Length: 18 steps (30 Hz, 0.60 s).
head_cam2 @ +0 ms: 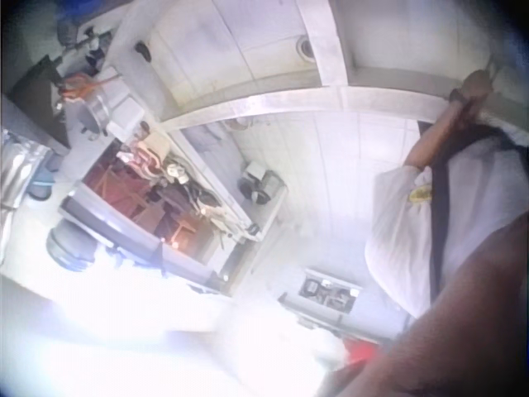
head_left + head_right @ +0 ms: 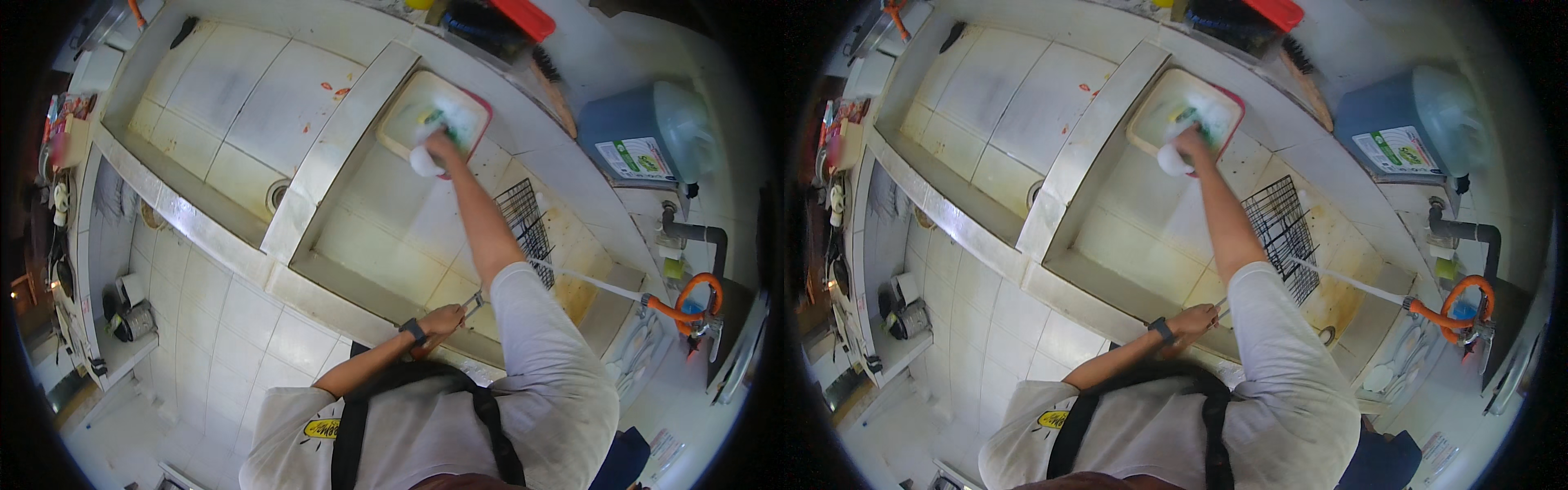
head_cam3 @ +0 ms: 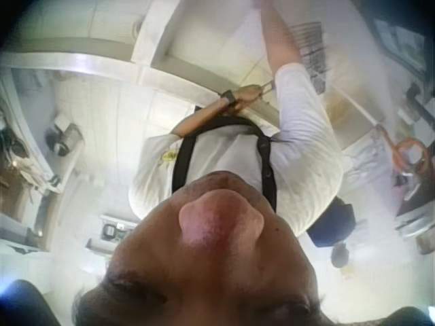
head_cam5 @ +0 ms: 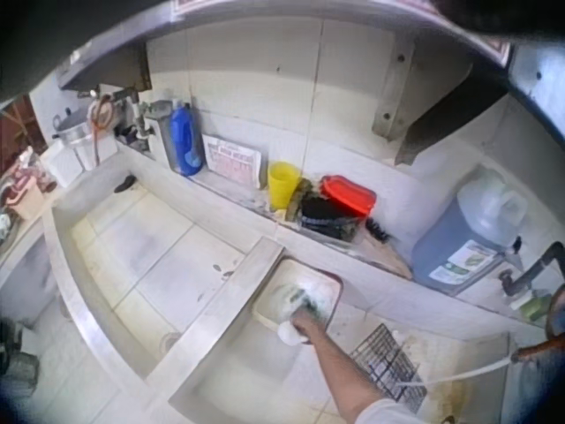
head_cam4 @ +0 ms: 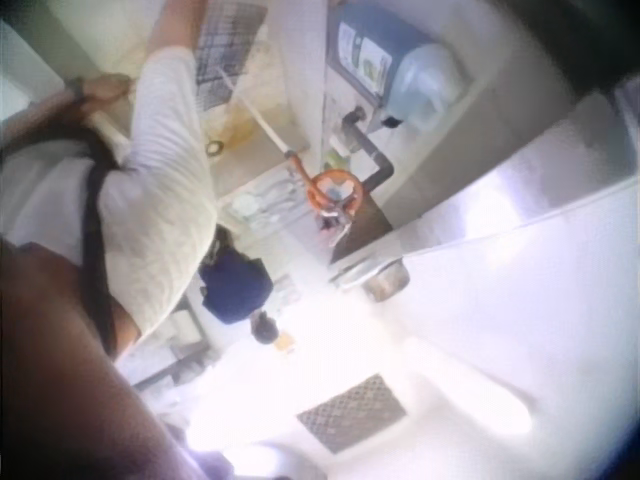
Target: The person scrubs a metal wire rack in a commercial kitchen sink using a steel wool pad and running water. They repeatedly scrub the grid surface and rinse the rack to remove debris.
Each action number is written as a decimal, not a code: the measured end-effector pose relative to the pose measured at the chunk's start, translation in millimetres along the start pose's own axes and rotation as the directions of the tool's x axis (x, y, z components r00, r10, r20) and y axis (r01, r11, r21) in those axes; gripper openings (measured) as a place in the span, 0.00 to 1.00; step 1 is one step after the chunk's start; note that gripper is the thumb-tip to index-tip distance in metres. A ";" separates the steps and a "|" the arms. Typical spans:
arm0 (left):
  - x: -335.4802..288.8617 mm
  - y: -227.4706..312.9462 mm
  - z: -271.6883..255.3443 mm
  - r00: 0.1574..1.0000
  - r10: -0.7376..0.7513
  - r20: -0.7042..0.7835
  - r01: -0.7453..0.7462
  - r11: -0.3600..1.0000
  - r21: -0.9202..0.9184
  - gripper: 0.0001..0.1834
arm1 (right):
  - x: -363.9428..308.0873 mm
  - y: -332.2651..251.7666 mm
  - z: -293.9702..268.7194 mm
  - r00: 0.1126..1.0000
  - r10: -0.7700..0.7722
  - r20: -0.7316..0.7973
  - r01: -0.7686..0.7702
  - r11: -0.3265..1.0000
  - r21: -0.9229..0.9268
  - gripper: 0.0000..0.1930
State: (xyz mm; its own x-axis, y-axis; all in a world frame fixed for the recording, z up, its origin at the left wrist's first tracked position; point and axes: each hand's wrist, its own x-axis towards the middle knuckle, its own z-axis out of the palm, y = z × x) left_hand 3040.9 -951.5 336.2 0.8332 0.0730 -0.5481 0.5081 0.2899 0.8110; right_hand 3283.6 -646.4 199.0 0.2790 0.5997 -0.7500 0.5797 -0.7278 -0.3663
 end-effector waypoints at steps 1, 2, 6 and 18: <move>3.1 -6.4 3.6 0.998 0.063 -0.005 -0.063 0.997 0.034 0.28 | -5.3 -8.4 5.5 0.995 0.034 -0.096 -0.042 0.996 -0.082 0.35; 6.5 -17.0 7.2 0.992 0.124 -0.014 -0.122 0.990 0.069 0.28 | -10.2 -15.8 7.6 0.988 0.047 -0.144 -0.061 0.993 -0.098 0.35; 6.8 -7.9 -2.8 0.997 0.076 0.014 -0.077 0.995 0.065 0.28 | -27.7 -20.9 -8.1 0.972 0.051 -0.228 -0.045 0.999 0.030 0.33; -4.9 15.0 -9.0 0.999 -0.017 0.044 0.019 0.998 -0.058 0.28 | -14.5 -44.2 -47.5 0.949 -0.191 -0.251 0.175 0.981 -0.084 0.39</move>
State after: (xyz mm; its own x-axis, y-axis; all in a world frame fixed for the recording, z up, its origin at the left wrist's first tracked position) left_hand 3042.5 -939.0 349.2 0.8334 0.0262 -0.5520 0.5105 0.3460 0.7872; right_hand 3290.3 -607.1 252.3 0.3462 0.7912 -0.5041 0.6819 -0.5812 -0.4440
